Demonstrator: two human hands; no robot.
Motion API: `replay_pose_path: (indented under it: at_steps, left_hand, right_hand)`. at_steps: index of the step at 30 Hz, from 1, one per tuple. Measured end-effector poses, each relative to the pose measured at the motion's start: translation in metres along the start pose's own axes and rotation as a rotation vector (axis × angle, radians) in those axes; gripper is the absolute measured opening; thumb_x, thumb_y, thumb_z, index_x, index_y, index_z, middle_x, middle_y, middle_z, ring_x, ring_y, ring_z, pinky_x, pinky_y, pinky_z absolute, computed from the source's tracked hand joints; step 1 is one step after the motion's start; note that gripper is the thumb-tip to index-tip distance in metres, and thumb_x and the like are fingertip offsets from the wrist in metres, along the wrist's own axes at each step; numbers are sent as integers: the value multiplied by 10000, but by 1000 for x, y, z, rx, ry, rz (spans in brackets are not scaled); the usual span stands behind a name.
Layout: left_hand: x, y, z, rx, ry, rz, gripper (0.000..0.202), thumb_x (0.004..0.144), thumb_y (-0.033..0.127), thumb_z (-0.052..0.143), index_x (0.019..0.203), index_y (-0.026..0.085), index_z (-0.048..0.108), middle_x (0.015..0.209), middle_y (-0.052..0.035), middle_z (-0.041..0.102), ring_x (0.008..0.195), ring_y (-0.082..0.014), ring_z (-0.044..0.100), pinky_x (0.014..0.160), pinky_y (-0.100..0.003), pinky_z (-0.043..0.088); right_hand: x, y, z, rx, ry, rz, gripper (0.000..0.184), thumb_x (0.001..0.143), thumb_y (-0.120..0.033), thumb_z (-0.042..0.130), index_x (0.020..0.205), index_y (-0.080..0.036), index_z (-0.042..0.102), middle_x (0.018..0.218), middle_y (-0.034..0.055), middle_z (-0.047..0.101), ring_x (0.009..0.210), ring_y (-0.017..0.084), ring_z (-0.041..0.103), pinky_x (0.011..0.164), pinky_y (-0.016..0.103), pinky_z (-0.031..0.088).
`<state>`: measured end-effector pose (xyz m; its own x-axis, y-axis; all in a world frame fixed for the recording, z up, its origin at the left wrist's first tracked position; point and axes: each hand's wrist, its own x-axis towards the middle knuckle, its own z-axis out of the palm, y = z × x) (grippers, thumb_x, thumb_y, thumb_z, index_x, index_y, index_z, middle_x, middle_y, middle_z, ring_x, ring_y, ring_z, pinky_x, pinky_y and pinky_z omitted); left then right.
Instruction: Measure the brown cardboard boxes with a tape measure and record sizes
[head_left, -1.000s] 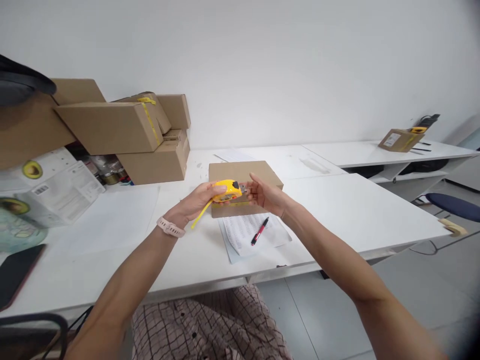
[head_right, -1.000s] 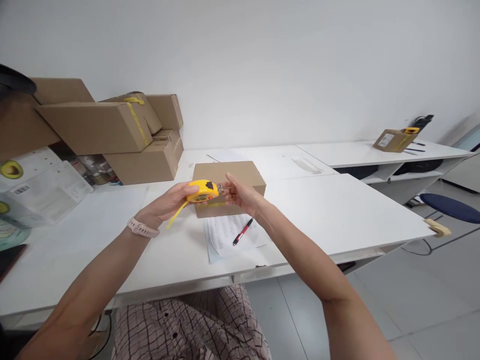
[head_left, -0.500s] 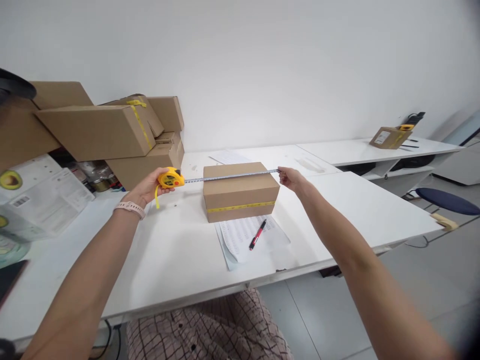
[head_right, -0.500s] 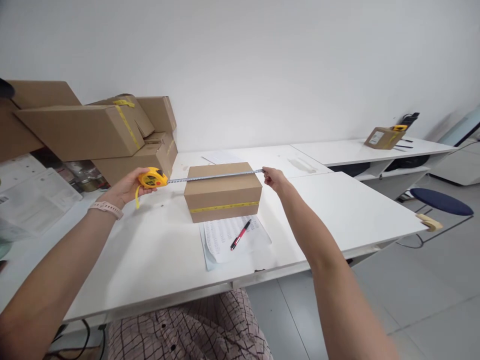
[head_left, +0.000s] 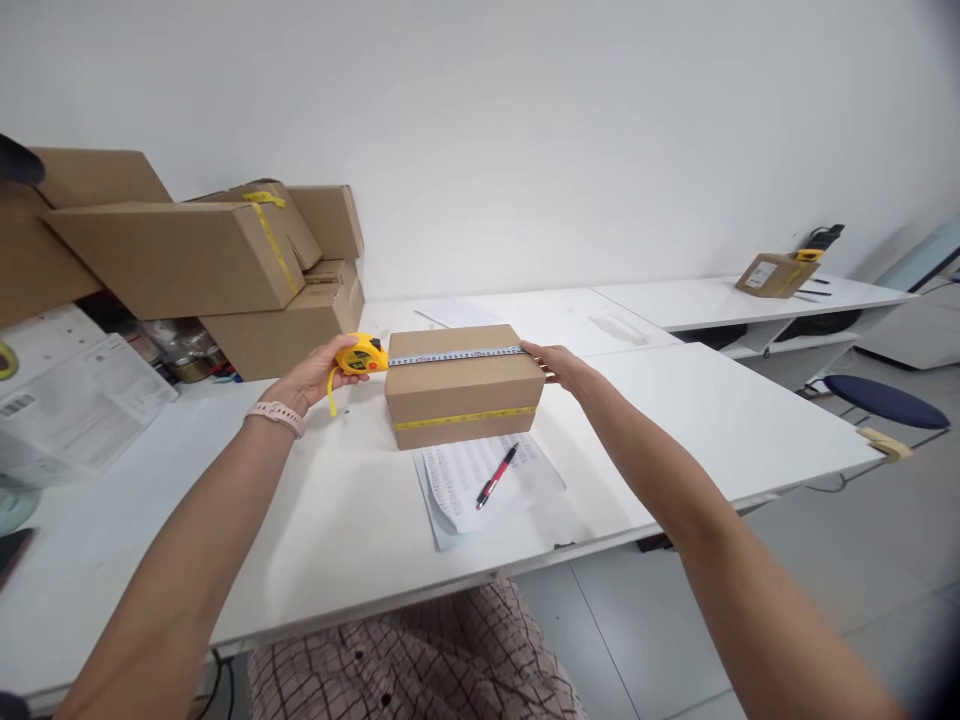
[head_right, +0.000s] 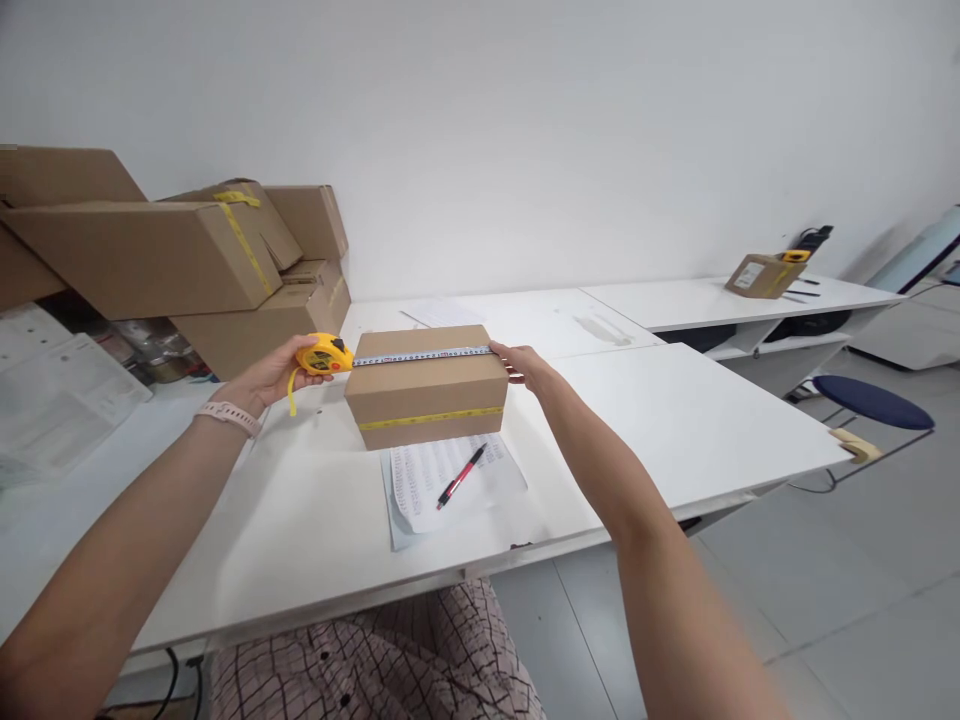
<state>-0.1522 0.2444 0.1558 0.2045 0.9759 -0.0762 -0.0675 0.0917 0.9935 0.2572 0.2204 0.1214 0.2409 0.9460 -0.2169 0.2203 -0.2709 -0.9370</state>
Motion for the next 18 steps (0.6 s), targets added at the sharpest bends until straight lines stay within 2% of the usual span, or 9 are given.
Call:
replay_pose_path:
  at_steps: [3,6,8,10,12,14,16,18]
  left_hand:
    - [-2,0,1,15,6,-10,457,747,369,768,1109,103,686,988,-140,747,750,-214,721,589,-266,600]
    - [-6,5,1,49,25,1,474,745,383,771,1115,99,688,996,-143,747,768,-220,725,595,-255,586]
    - [-17,9,4,91,51,32,482,728,383,786,1105,97,692,997,-139,745,786,-221,724,610,-246,579]
    - [-40,10,13,130,13,73,488,725,401,796,1099,104,696,1023,-141,742,810,-223,718,611,-240,567]
    - [-75,3,33,131,-152,84,492,761,449,775,1123,126,693,1118,-155,725,863,-236,709,632,-261,570]
    - [-118,-14,64,65,-316,-14,501,779,485,763,1149,157,681,1147,-148,703,832,-230,702,678,-319,590]
    - [-159,-36,102,-61,-457,-142,542,767,497,783,1186,183,642,1119,-128,677,831,-235,712,720,-354,592]
    - [-190,-56,138,-190,-567,-278,525,745,392,831,1178,196,607,1094,-102,650,840,-219,712,765,-359,580]
  right_hand:
    - [1,-2,0,-50,48,-34,345,761,-494,796,769,-172,675,970,118,744,847,208,658,699,305,524]
    - [5,-8,1,-100,132,-91,303,728,-401,836,678,-190,624,764,79,702,745,187,608,629,291,474]
    - [7,-16,1,-119,192,-144,313,732,-362,830,628,-201,583,647,52,635,675,170,555,591,286,432]
    - [9,-27,1,-108,248,-216,316,804,-372,761,630,-207,556,625,34,593,651,151,521,590,280,411]
    - [10,-41,5,-80,284,-296,305,903,-392,640,679,-208,545,676,30,593,683,140,519,621,267,417]
    - [11,-55,14,-67,262,-360,282,945,-393,576,734,-207,554,738,31,611,752,145,535,668,256,431]
    - [9,-63,27,-78,190,-394,248,918,-407,625,773,-210,582,772,32,632,804,163,550,700,262,443]
    - [5,-65,40,-88,75,-414,243,875,-454,681,825,-225,615,790,29,647,818,182,562,713,278,454]
